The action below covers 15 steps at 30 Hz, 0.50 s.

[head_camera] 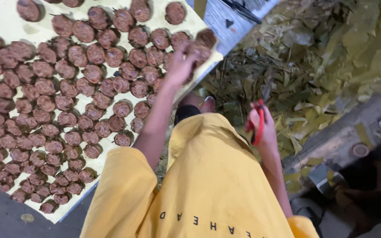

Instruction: The person uses red-handled scissors to trim the edges of small, round, brown food items arranged on a large tray. They pick up each item, snip the excess material, and place it back on the tray, repeating this process for many items.

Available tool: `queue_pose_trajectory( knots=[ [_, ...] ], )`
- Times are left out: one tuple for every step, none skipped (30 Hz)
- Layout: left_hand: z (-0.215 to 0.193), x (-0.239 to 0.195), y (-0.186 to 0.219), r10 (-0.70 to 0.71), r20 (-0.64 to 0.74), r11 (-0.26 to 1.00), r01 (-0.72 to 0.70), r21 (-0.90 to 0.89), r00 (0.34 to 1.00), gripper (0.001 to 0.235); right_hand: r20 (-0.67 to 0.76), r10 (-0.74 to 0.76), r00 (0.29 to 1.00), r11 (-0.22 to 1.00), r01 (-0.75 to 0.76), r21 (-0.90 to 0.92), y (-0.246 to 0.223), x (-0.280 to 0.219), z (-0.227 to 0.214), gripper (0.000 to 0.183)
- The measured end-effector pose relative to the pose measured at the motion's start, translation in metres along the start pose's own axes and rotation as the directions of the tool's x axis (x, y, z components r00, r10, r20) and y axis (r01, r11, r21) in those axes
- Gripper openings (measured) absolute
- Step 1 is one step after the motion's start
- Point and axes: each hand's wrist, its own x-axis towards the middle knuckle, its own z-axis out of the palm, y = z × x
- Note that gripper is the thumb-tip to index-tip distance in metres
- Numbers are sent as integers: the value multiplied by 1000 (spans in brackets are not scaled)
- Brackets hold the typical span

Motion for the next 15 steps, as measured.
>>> queue_pose_trajectory(
  knots=[
    [-22,15,-1,78,-96,964,-50,262,992,44,-21,35,999,999,-35,5,6,-4,-6,41],
    [-42,40,4,170,-181,943,-107,316,969,40,-32,45,998,999,-45,7,11,-7,-11,41],
    [-59,62,9,261,-257,914,-154,375,930,37,-44,58,997,998,-58,10,16,-12,-14,42],
    [-74,80,12,297,-329,887,-131,443,896,41,-57,71,996,997,-71,13,19,-14,-16,42],
    [-86,98,17,337,-393,855,-105,507,856,45,-90,103,991,995,-102,18,21,-14,-16,42],
    [-95,114,21,326,-367,833,-81,547,871,43,-123,135,983,991,-133,25,22,-14,-14,42],
    [-103,128,25,312,-341,809,-59,585,887,41,-156,167,974,986,-164,32,21,-11,-12,42],
    [-110,142,31,296,-316,782,-39,622,901,39,-175,179,968,984,-180,16,20,-10,-10,43],
    [-119,154,35,293,-276,765,-51,642,916,42,-195,193,961,980,-197,0,17,-9,-8,43],
    [-129,167,40,288,-235,747,-65,661,928,45,-216,207,954,976,-215,-16,15,-7,-6,44],
    [-140,180,45,280,-191,729,-79,680,941,48,-213,195,957,979,-203,-16,13,-4,-4,44],
    [-151,196,50,200,-270,698,56,714,942,46,-210,184,960,981,-191,-17,10,0,-3,44],
    [-164,210,53,122,-352,652,193,733,928,52,-207,175,963,983,-183,-18,9,1,-1,44],
    [-175,222,53,54,-343,575,252,778,938,52,-212,175,961,983,-184,-23,7,2,1,44],
    [-183,235,53,-11,-336,490,298,819,942,55,-219,171,961,983,-181,-28,6,5,2,44]
  ],
)
